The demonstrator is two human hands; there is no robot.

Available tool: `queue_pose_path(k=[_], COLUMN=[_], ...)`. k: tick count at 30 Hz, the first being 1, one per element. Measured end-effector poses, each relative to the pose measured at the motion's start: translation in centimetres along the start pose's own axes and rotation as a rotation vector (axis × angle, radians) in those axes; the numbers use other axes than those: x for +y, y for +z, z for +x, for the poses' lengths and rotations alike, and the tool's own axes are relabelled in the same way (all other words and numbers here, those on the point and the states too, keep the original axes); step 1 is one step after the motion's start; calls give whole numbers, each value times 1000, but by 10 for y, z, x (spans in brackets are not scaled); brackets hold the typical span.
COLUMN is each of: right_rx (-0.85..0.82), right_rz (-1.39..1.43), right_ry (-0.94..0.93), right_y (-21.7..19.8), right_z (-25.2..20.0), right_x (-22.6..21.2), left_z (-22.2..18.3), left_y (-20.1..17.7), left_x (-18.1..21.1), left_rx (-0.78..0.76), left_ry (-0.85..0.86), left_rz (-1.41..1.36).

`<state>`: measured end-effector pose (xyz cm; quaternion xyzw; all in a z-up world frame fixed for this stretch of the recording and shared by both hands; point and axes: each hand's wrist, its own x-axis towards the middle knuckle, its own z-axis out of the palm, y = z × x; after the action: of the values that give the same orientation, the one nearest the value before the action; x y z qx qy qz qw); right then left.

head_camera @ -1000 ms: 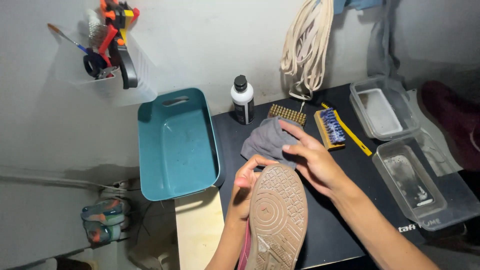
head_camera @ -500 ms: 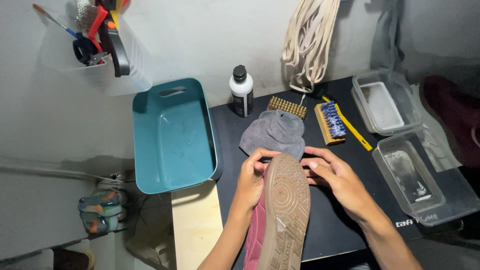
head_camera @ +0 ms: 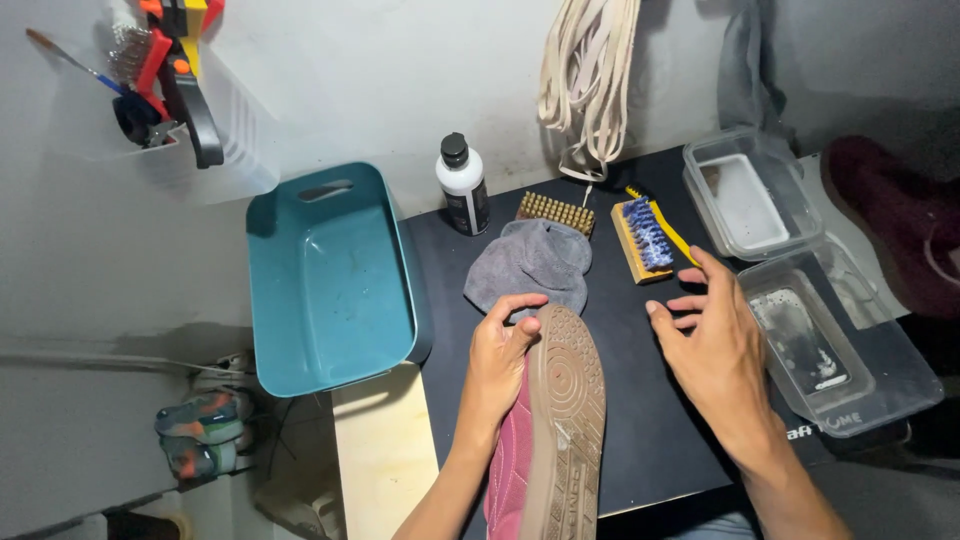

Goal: The person is cleaning the sole of a shoe by scrubbing it with a brush and wiping it with a cloth.

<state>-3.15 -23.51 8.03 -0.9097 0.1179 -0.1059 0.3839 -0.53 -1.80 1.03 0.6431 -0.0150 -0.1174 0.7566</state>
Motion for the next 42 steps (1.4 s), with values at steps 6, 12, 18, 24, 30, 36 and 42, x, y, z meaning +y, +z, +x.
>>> queue_pose_path(k=[6, 12, 18, 24, 30, 36, 42], right_rx=[-83, -39, 55, 150, 318, 187, 49], right_rz=[-150, -224, -77, 453, 820, 580, 545], right_ry=[8, -56, 17, -51, 234, 271, 323], right_y=[17, 23, -6, -48, -95, -124, -140], right_z=[28, 39, 16, -9, -18, -8, 9], right_x=[2, 16, 5, 30, 67, 96, 99], left_z=[-3, 1, 4, 0, 5, 8, 32], left_y=[-4, -1, -3, -1, 5, 43, 57], left_x=[-5, -12, -20, 4, 18, 55, 28], left_rx=[-28, -51, -73, -9, 104, 182, 74], left_ry=[-5, 6, 7, -40, -24, -90, -34], left_rz=[-81, -116, -179, -87, -40, -90, 151])
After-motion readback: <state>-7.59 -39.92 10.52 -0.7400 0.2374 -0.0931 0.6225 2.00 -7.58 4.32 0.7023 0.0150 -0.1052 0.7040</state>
